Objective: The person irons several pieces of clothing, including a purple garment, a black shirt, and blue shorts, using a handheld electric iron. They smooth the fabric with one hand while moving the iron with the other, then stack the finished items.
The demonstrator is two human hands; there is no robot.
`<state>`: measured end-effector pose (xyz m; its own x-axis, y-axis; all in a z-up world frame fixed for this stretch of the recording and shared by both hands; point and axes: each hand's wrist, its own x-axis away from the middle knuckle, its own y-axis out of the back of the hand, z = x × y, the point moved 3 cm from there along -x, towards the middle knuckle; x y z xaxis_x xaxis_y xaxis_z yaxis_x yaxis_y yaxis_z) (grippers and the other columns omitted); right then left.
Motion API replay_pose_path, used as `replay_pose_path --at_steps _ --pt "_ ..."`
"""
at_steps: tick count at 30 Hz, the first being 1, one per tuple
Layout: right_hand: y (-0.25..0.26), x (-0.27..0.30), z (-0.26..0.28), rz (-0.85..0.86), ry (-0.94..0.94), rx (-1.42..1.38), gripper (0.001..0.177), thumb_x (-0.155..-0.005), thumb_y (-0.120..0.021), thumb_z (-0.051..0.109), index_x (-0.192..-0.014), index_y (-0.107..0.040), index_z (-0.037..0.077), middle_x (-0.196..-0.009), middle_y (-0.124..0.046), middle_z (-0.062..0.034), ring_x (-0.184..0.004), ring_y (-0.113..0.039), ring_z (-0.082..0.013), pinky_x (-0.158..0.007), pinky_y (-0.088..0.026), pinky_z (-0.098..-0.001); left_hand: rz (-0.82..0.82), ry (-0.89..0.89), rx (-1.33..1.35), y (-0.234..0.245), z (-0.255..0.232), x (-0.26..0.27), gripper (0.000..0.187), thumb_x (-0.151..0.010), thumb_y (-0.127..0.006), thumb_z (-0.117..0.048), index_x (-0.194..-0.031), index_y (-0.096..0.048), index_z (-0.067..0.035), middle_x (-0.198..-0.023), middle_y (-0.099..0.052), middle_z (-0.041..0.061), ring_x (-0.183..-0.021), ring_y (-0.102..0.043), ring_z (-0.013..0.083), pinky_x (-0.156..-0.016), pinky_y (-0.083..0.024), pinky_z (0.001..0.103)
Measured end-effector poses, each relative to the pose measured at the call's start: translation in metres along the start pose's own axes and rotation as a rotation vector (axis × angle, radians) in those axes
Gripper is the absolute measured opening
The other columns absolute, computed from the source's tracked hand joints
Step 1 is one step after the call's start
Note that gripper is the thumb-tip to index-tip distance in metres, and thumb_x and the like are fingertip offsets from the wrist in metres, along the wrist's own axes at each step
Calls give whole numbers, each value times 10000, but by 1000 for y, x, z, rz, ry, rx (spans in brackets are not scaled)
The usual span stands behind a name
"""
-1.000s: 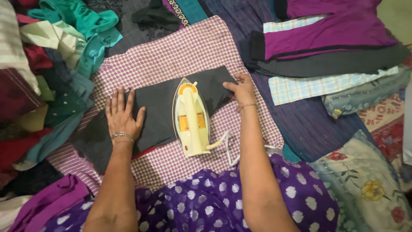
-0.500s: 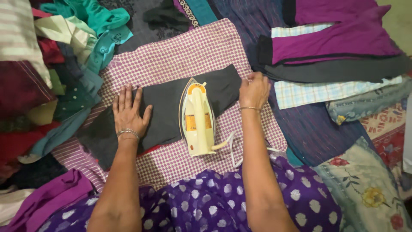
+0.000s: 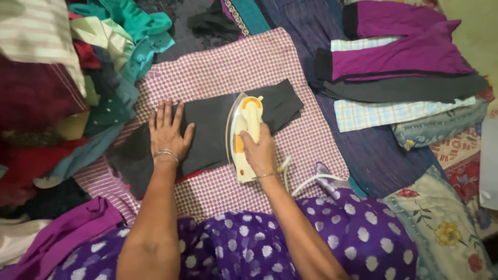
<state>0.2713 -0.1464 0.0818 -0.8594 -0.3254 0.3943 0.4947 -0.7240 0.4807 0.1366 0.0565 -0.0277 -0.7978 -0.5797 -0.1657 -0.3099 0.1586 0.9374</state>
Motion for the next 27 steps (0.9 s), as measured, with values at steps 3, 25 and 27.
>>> replay_pose_path --at_steps 3,25,27 --pt "6 -6 -5 -131 261 82 413 -905 -692 265 -1200 -581 -3 -972 -737 -259 -895 -744 -405 -757 -571 -480 -1 -2 9 -4 6 -4 692 -1003 -536 -504 -1592 -442 -152 -1664 -353 177 -1549 -267 329 -1257 -158 515" --pt "6 -215 -18 -405 262 247 540 -890 -646 218 -1324 -445 -32 -1070 -702 -321 -973 -692 -477 -896 -524 -513 28 9 -4 -3 2 -1 675 -1019 -555 -484 -1602 -440 -165 -1673 -337 169 -1558 -255 341 -1255 -170 525" --pt "11 -215 -17 -394 295 316 618 -859 -677 216 -1348 -410 -50 -1047 -699 -324 -918 -707 -462 -851 -545 -497 29 9 4 -5 3 1 677 -1015 -550 -491 -1596 -440 -162 -1675 -336 169 -1555 -256 338 -1254 -168 524"
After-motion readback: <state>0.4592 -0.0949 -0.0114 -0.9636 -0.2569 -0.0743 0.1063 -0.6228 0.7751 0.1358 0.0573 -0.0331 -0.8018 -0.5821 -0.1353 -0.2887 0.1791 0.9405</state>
